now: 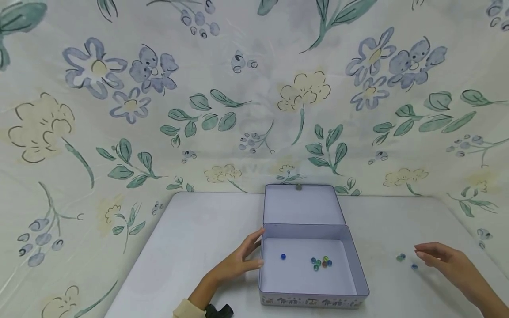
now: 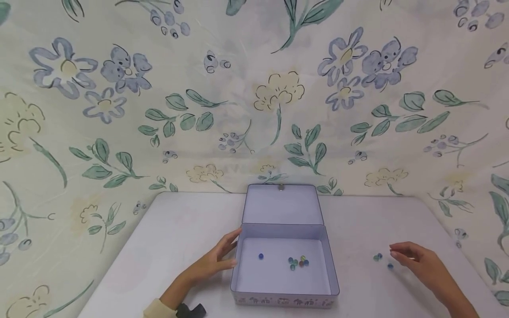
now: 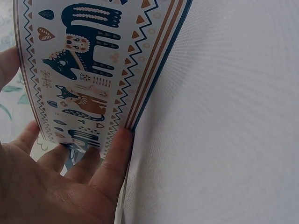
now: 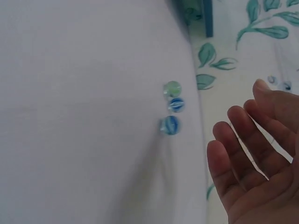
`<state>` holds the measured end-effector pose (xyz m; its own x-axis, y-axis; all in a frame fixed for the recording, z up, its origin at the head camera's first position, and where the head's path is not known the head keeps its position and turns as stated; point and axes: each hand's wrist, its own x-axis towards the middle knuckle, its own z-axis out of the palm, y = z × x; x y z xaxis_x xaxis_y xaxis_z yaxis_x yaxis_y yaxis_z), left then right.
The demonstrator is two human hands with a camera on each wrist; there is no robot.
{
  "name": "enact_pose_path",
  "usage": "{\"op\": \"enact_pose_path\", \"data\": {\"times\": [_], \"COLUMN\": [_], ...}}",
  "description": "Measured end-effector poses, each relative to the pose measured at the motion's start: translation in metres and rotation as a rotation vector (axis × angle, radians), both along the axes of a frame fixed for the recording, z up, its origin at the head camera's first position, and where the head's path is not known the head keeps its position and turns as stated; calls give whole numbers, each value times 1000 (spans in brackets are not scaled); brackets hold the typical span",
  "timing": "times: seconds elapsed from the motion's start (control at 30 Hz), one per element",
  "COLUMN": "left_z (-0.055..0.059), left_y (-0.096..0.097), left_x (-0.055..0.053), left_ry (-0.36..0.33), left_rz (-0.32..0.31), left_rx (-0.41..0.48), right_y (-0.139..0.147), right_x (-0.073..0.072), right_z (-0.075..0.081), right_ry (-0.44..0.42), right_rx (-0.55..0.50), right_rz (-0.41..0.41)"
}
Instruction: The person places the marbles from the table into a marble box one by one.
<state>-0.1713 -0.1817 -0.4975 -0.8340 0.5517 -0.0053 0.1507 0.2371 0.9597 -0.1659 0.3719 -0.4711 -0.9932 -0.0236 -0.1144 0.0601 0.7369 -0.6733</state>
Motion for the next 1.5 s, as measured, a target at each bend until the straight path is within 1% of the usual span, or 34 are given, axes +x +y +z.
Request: {"op": "enact_pose_path", "data": {"times": [0.07, 0.17, 0.4, 0.47, 0.57, 0.63, 0.73, 0.97, 1.17, 1.33, 1.5], "left_z": [0, 1, 2, 1, -1, -3, -2, 0, 1, 2, 1], "left_y": [0, 0, 1, 2, 3, 2, 2, 2, 2, 0, -1], "left_x": [0, 0, -1, -1, -1, -1, 0, 1, 1, 1, 0], "left_ry": [2, 2, -14, -17, -13, -7, -2, -25, -25, -30, -17], "left_rz": [-2, -1, -15, -21, -28, -26, -19, -4, -1, 10, 1], "left_rx": [-3, -9, -3, 4, 8, 3, -3, -8, -3, 6, 1], "right_y": [1, 2, 2, 2, 2, 1, 0, -6, -8, -8, -9], "right_x": [-1, -2, -1, 0, 3, 4, 4, 4, 5, 3, 1], "right_z": [-5, -12, -30, -34, -38, -39, -40, -39, -38, -37, -37], "right_ry": [-25, -49, -68, -69, -39, 0, 35, 32, 73, 117, 121], "right_rx": [31, 49, 85, 105, 130, 151, 157, 161, 174, 166, 178], "right_rz": [-12, -20, -24, -34, -33, -21, -5, -1, 24, 47, 50]}}
